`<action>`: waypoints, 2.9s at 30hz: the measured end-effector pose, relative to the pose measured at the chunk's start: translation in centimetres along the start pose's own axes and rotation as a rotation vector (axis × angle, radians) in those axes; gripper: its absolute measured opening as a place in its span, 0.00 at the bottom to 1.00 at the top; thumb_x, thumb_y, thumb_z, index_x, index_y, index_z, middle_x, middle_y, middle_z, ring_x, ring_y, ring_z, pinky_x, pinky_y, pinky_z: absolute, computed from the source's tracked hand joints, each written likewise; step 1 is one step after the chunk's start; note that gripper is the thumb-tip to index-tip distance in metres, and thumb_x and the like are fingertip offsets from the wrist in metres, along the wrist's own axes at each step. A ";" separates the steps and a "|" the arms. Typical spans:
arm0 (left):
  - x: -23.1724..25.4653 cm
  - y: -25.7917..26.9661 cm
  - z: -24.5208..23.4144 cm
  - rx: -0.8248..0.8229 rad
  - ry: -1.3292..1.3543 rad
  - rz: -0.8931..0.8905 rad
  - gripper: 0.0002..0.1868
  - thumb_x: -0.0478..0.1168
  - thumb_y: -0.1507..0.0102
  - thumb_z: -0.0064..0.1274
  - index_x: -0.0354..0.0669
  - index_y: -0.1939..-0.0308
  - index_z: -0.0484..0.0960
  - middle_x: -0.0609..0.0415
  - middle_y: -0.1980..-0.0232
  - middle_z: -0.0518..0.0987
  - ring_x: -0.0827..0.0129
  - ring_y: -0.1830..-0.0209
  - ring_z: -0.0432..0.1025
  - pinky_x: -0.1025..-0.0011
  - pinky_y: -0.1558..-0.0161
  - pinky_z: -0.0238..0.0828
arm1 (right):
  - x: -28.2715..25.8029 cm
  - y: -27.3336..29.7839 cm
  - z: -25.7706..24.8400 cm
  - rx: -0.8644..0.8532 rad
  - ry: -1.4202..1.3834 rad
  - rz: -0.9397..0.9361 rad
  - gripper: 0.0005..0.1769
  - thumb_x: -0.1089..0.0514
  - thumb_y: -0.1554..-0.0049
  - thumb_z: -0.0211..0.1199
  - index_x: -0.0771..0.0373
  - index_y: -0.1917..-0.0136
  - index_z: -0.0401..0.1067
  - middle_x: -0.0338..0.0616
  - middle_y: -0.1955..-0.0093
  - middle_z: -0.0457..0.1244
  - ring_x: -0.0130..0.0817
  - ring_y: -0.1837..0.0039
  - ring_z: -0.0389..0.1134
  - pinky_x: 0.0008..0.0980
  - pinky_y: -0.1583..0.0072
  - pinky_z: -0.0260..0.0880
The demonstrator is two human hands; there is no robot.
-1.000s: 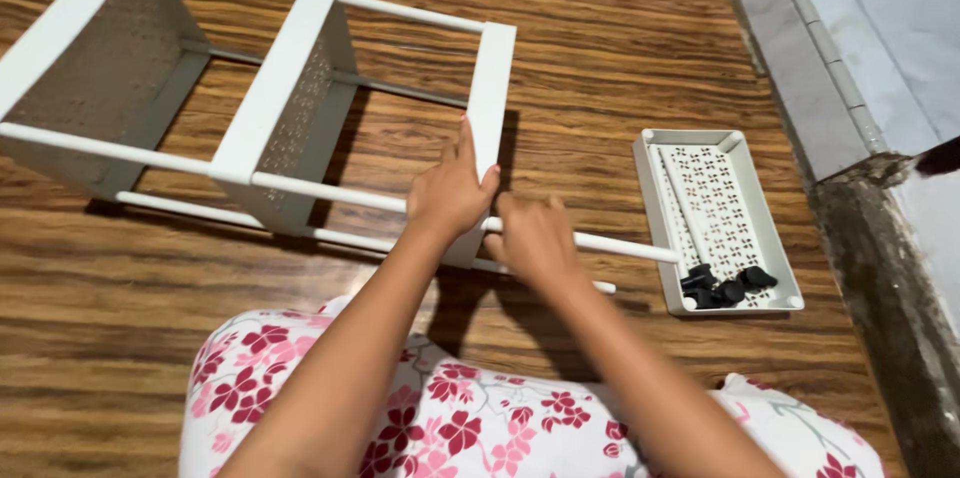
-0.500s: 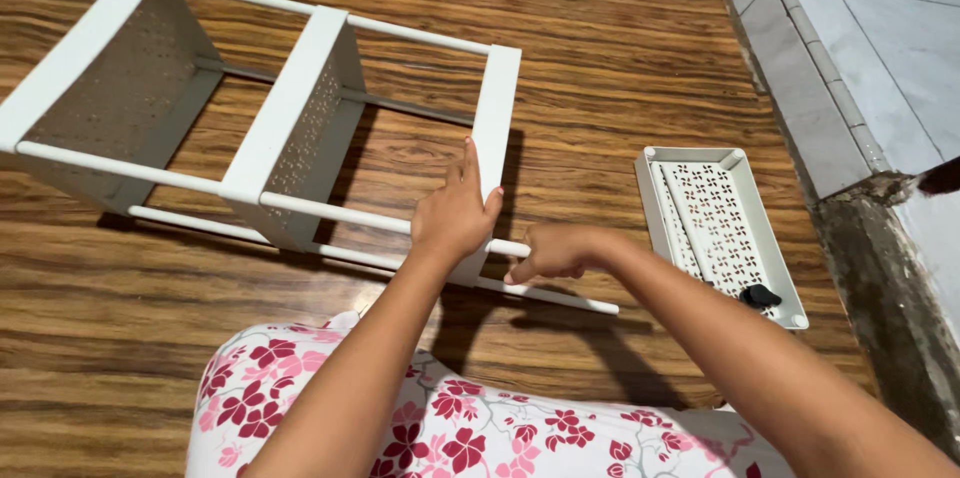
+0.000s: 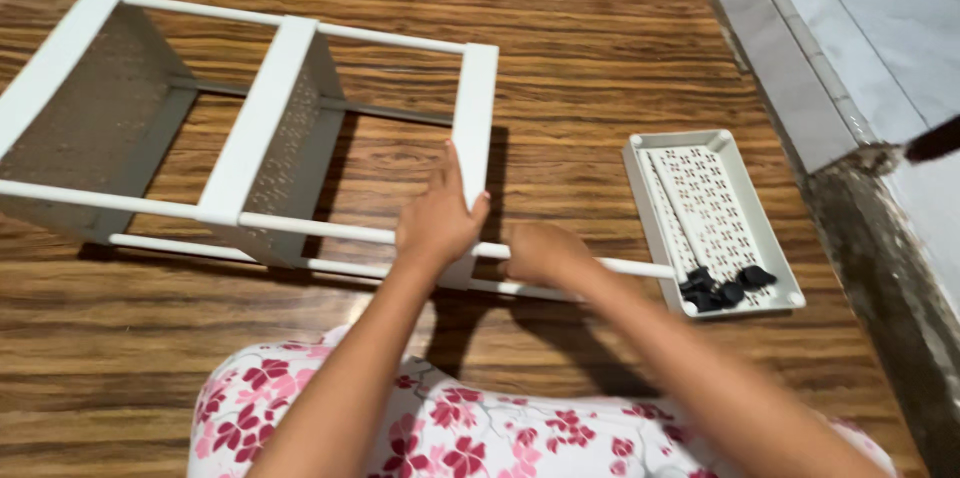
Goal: The person assembles a white plastic storage rack by inserting vertical rods into perforated side panels and connecting them to form a frame. They then attach a perforated shelf panel to the frame.
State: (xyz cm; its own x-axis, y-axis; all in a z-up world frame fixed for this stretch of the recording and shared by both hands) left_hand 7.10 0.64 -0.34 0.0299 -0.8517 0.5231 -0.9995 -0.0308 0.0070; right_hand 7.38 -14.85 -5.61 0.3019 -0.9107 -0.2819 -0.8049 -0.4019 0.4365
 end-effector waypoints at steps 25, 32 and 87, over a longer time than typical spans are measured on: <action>24.4 3.3 35.0 -0.508 -0.440 0.455 0.31 0.46 0.31 0.39 0.40 0.24 0.59 0.45 0.20 0.57 0.53 0.17 0.42 0.42 0.26 0.41 | 34.5 9.1 7.0 0.700 -0.382 0.546 0.25 0.56 0.49 0.71 0.61 0.39 0.72 0.57 0.40 0.63 0.56 0.37 0.65 0.46 0.37 0.68; 22.0 3.4 36.1 -0.452 -0.348 0.428 0.41 0.53 0.35 0.42 0.42 0.21 0.49 0.53 0.16 0.45 0.62 0.17 0.32 0.37 0.28 0.36 | 34.1 8.6 5.4 0.658 -0.336 0.740 0.25 0.47 0.46 0.68 0.58 0.39 0.69 0.53 0.39 0.62 0.57 0.36 0.63 0.52 0.39 0.67; -3.9 1.4 3.4 0.492 0.517 -0.201 0.37 0.31 0.43 0.61 0.44 0.32 0.60 0.35 0.55 0.81 0.44 0.57 0.78 0.53 0.60 0.75 | 8.1 4.8 4.1 0.507 -0.237 -0.142 0.24 0.62 0.50 0.67 0.48 0.39 0.76 0.38 0.46 0.68 0.41 0.38 0.64 0.47 0.36 0.54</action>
State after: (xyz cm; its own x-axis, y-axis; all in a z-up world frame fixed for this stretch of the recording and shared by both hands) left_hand 5.62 2.21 -5.26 0.0818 -0.4541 0.8872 -0.8517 -0.4942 -0.1745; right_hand 3.88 -23.74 -9.25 0.3493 -0.7815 -0.5170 -0.9268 -0.3695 -0.0676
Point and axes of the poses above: each hand's wrist, its own y-axis away from the middle knuckle, its own z-axis out of the palm, x = y × z, the point moved 7 cm from there along -y, towards the middle knuckle
